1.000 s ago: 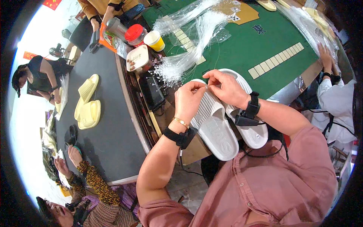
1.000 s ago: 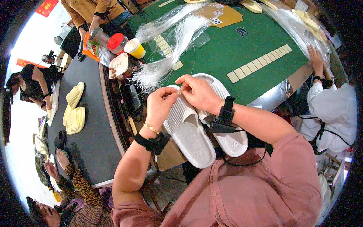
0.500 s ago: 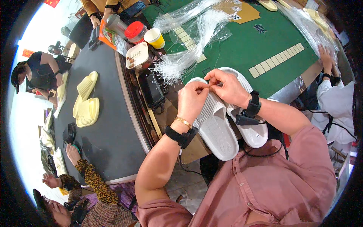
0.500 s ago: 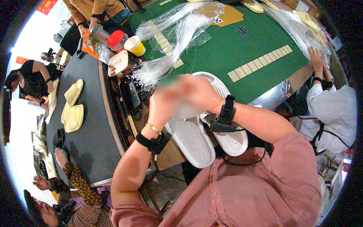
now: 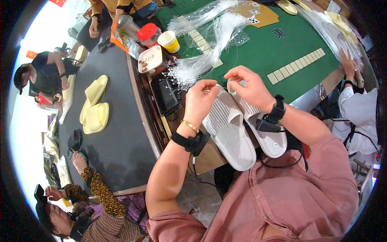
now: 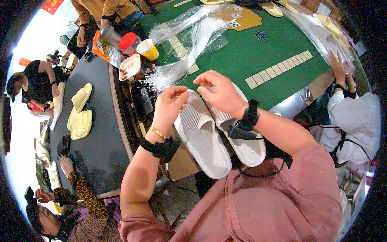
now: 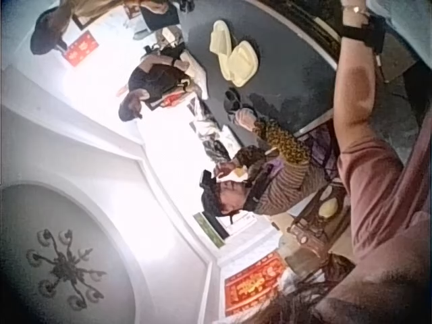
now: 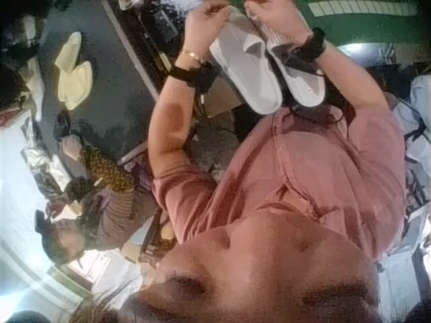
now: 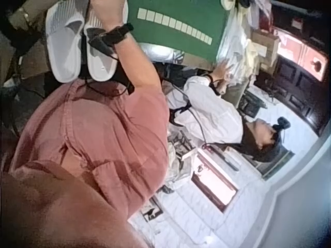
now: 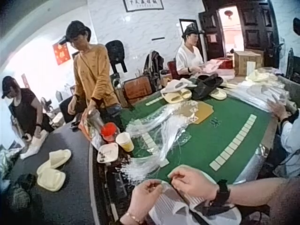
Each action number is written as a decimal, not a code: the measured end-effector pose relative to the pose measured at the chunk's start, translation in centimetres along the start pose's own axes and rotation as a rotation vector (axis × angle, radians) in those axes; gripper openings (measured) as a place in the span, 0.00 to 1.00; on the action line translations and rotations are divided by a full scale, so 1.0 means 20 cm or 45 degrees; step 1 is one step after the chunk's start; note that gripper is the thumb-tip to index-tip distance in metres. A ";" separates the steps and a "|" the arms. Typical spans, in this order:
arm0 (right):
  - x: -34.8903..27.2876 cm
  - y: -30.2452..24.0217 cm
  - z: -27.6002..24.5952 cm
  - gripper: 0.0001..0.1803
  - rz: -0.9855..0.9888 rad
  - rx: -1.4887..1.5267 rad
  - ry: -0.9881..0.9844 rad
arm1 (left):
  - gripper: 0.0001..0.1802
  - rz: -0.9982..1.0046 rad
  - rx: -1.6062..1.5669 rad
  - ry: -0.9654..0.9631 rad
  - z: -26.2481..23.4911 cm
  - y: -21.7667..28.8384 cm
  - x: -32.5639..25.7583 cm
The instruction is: The recorder and several other workers are inspecting and preparing finished slides and footwear for packaging at a production table.
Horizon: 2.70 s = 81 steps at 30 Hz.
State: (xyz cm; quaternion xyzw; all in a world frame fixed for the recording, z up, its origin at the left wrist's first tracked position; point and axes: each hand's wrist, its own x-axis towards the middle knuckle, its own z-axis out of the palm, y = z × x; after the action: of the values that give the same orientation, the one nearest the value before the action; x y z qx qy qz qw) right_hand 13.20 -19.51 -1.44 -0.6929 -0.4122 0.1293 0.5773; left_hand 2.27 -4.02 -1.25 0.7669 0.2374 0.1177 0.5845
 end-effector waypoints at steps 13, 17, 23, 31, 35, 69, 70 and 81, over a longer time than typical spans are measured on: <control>-0.43 -0.15 -0.13 0.11 -0.342 -0.347 -0.362 | 0.13 -0.136 -0.319 0.086 -0.08 0.08 -0.02; -0.45 -0.14 -0.09 0.17 0.062 -0.649 -0.501 | 0.12 -0.126 -0.307 0.078 -0.08 0.08 -0.02; -0.29 -0.10 -0.03 0.29 0.184 -0.883 -0.466 | 0.12 -0.107 -0.279 0.051 -0.07 0.09 -0.04; -0.34 -0.07 -0.07 0.21 0.184 -0.925 -0.452 | 0.12 -0.113 -0.271 0.041 -0.08 0.08 -0.04; -0.45 -0.10 -0.22 0.17 0.205 -1.012 -0.549 | 0.11 -0.089 -0.313 0.039 -0.09 0.07 -0.04; 0.45 0.05 -0.55 0.10 -0.236 -0.988 -0.370 | 0.10 0.014 -0.400 0.061 -0.12 0.02 0.02; 0.49 -0.05 -0.39 0.10 -0.228 -0.919 -0.441 | 0.10 0.019 -0.398 0.073 -0.12 0.01 0.02; 0.73 -0.66 0.98 0.12 -1.135 -0.600 -0.937 | 0.09 0.138 -0.702 -0.098 -0.13 -0.16 0.09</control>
State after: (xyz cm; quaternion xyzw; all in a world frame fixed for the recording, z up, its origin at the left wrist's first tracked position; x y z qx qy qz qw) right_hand 3.93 4.58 9.08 -0.4730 -0.8511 0.0119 0.2275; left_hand 1.94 -0.20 -3.80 0.5945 0.1328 0.1796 0.7724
